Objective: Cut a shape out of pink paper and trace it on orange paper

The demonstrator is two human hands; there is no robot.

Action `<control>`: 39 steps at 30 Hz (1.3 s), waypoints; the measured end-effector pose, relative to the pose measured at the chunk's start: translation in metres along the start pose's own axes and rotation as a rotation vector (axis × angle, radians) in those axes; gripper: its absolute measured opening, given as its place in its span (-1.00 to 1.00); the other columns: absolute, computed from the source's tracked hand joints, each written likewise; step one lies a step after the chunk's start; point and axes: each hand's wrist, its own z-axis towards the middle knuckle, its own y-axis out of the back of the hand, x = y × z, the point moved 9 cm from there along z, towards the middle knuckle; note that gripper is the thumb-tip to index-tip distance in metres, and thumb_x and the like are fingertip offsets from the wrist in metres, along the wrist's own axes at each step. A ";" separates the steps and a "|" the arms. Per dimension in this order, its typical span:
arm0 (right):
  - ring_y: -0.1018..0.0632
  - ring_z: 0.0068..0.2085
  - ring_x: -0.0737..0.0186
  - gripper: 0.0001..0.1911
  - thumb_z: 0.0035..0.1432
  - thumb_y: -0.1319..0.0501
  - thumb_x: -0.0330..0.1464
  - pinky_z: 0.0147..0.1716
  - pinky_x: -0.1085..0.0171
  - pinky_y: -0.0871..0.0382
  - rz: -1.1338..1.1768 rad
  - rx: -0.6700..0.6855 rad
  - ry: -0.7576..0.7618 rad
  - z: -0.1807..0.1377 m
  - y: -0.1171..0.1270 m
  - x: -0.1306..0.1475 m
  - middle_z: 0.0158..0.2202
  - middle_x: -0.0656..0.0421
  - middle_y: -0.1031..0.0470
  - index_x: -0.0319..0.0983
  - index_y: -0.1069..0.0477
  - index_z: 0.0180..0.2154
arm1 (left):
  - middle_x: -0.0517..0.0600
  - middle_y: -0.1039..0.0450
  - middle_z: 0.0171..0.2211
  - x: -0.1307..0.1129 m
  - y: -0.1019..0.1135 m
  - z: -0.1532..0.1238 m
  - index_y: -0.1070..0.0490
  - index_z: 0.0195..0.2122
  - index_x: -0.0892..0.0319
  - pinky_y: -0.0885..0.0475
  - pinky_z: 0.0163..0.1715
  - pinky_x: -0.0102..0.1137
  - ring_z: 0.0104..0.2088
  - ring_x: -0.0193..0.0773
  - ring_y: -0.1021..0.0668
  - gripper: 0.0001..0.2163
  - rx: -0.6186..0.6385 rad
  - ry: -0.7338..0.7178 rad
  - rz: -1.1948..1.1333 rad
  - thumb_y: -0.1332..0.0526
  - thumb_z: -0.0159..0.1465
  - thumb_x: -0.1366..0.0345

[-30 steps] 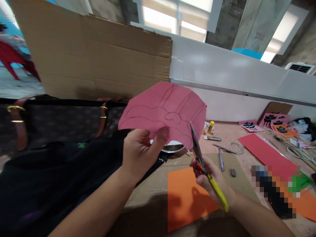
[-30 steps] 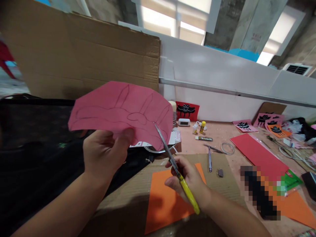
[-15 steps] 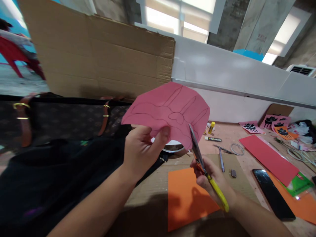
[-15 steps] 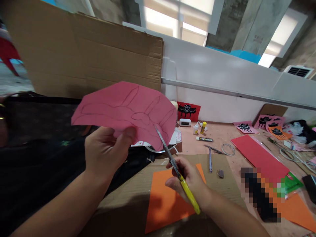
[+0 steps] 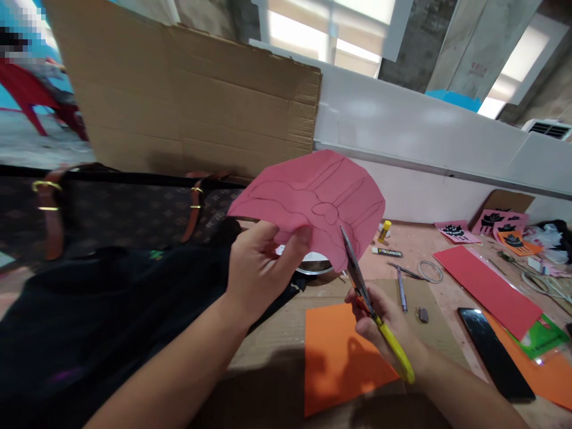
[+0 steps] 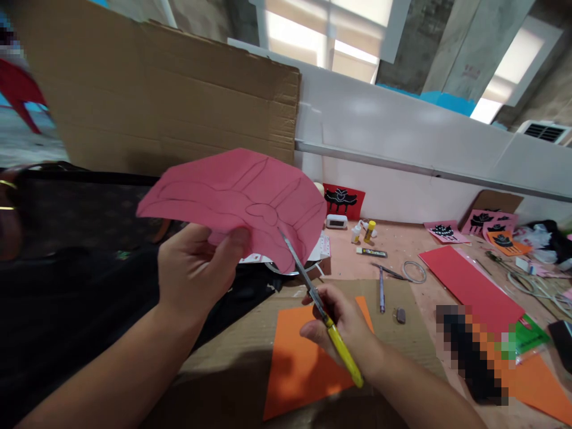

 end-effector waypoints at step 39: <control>-0.19 -0.41 0.30 -0.35 -0.06 -0.46 0.17 -0.42 0.31 -0.06 0.034 0.023 0.002 -0.002 -0.001 -0.004 -0.42 0.29 -0.21 -0.17 -0.44 -0.17 | -0.16 -0.33 -0.64 0.003 0.001 0.001 -0.33 -0.60 0.11 -0.35 -0.45 -0.39 -0.56 -0.33 -0.35 -0.75 -0.021 0.021 0.023 -0.31 0.16 0.22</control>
